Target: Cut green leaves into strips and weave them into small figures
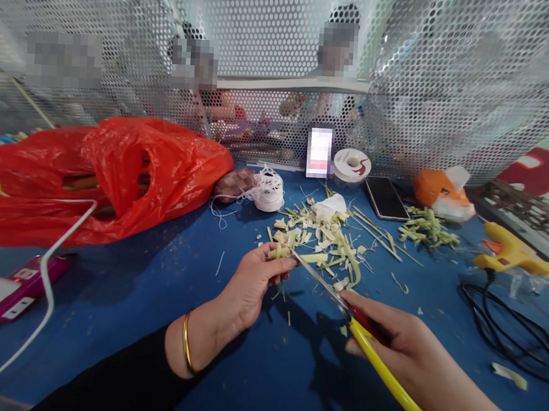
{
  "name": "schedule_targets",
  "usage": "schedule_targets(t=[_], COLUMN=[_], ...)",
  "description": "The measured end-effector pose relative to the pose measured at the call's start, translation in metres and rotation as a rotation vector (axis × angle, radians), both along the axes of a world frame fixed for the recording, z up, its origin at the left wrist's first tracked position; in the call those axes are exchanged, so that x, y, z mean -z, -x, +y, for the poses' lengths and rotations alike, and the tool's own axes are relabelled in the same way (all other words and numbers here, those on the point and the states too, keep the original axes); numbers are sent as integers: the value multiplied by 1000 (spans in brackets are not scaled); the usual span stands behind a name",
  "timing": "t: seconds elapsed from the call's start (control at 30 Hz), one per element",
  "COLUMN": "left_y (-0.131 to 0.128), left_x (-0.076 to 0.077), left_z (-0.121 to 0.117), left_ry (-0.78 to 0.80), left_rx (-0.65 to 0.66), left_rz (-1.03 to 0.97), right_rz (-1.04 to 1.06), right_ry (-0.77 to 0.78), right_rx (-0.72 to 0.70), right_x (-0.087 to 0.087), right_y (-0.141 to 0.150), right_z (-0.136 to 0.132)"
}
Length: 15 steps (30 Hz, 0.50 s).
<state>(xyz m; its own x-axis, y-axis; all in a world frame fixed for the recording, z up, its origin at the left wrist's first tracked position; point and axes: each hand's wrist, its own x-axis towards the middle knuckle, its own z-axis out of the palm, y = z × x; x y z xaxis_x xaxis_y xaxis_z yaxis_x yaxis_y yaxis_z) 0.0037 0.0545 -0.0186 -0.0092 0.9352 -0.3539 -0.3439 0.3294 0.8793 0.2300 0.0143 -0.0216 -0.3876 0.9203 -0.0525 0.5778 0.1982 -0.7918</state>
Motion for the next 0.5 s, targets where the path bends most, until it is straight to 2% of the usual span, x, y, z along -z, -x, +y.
schedule_targets(t=[0.13,0.23,0.3,0.4,0.5], left_y=[1,2,2,2,-1], left_x=[-1,-4,-6,-8,-8], left_z=[-1,0,0,-2,-5], left_ry=[18,58,88,105,91], left_rx=[0,5,9,34,95], left_rz=[-3,-51,-104,-156,-173], right_rz=[-11,-23,-97,-328,-559], right_ry=[4,-49,-151,-346,-507], right_rx=[27,107,166,238,243], right_x=[-1,1,4,11,18], right_y=[0,-3,-7,-11,-13], right_z=[2,9,15,24,30])
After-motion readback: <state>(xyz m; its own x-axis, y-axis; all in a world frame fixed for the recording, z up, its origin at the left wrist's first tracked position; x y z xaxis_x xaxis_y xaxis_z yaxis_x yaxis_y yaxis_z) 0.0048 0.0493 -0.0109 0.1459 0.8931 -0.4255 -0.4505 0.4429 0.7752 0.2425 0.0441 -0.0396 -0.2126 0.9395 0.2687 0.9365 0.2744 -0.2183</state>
